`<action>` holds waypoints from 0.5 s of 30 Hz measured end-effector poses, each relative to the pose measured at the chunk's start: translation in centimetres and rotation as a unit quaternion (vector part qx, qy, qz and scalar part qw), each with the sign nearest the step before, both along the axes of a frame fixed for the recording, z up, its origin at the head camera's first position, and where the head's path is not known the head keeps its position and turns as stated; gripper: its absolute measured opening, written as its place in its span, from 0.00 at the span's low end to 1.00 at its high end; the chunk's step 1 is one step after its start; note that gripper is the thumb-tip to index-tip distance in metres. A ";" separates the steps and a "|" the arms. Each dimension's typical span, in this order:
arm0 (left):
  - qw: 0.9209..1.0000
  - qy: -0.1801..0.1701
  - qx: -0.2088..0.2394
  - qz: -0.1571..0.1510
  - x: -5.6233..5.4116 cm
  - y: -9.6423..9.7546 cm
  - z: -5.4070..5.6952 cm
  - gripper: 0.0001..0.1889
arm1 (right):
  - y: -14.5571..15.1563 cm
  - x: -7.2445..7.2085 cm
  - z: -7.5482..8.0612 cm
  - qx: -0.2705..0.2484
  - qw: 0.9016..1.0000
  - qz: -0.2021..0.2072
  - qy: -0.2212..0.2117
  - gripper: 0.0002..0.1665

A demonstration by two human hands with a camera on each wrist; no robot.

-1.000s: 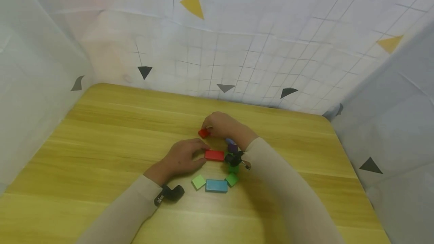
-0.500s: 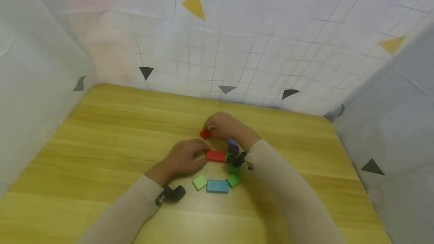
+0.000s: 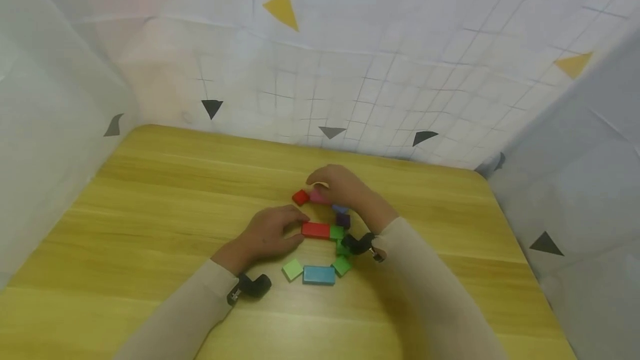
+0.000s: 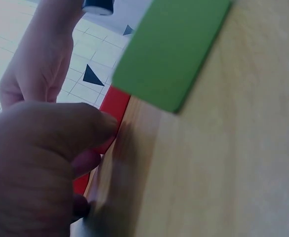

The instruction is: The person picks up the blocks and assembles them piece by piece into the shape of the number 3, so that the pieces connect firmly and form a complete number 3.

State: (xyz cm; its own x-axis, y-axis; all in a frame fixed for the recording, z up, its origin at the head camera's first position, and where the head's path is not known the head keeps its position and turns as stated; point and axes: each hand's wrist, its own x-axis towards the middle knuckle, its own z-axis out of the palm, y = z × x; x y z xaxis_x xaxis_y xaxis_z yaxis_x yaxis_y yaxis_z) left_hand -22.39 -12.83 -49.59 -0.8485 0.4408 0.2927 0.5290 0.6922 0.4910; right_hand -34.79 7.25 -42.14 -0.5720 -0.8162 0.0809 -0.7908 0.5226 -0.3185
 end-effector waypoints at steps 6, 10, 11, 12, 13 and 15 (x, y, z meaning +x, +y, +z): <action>1.000 0.004 -0.002 -0.001 -0.1 -0.2 -0.3 0.18 | 1.5 1.5 0.0 -0.079 0.996 -0.032 0.023 0.13; 1.000 0.003 0.003 -0.003 -0.2 -0.3 -0.3 0.18 | 2.5 2.5 -0.1 -0.117 0.991 -0.066 0.027 0.13; 1.000 0.003 0.004 -0.004 -0.3 -0.4 -0.3 0.18 | 2.7 2.8 -0.1 -0.128 0.989 -0.073 0.028 0.14; 1.000 0.002 0.007 -0.004 -0.3 -0.4 -0.3 0.18 | 2.9 3.0 -0.1 -0.136 0.987 -0.079 0.029 0.14; 1.000 0.000 0.008 -0.004 -0.4 -0.4 -0.2 0.18 | 3.1 3.2 -0.2 -0.144 0.985 -0.085 0.030 0.14; 1.000 -0.008 0.012 -0.001 -0.4 -0.5 -0.2 0.18 | 3.6 3.6 -0.4 -0.153 0.983 -0.097 0.031 0.13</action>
